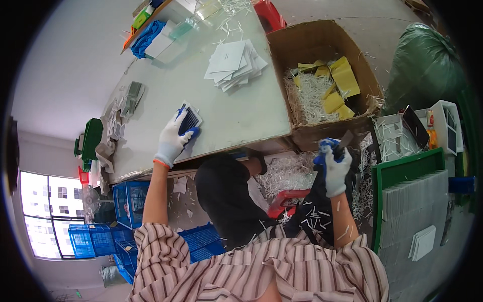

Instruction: Use a utility knife to trim the edges of small solar panels and stack them in a container.

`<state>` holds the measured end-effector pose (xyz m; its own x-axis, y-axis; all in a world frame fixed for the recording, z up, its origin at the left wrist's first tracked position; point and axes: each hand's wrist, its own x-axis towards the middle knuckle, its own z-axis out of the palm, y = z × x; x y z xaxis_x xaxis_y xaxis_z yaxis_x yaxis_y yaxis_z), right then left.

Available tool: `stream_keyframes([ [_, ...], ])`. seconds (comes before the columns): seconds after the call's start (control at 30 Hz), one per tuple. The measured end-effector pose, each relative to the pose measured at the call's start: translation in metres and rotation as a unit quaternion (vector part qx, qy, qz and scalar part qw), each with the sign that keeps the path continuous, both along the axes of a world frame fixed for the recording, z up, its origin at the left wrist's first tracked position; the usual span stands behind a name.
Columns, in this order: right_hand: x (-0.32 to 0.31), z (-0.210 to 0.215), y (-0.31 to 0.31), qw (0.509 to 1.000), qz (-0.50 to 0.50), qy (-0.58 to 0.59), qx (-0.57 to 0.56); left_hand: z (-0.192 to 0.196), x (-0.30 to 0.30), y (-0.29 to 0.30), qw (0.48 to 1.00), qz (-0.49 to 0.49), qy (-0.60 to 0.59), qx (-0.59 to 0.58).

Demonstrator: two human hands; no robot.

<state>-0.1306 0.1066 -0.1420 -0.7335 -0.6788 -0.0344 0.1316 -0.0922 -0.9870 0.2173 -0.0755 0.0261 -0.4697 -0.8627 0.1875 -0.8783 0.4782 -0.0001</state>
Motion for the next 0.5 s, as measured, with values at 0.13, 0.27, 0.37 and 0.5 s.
stream_keyframes([
  [0.13, 0.007, 0.004, 0.0, 0.982, 0.131, -0.097, -0.098, 0.029, -0.02, 0.011, 0.997, -0.03, 0.055, -0.052],
  [0.27, 0.004, 0.008, 0.002, 0.984, 0.136, -0.082, -0.078, 0.011, -0.078, 0.039, 0.967, -0.16, 0.094, -0.175],
  [0.37, 0.015, 0.013, -0.01, 0.978, 0.165, -0.102, -0.073, -0.012, -0.133, 0.083, 0.952, -0.251, 0.109, -0.134],
  [0.5, 0.023, 0.026, -0.019, 0.977, 0.201, -0.064, 0.01, -0.018, -0.178, 0.091, 0.935, -0.326, 0.135, -0.034],
])
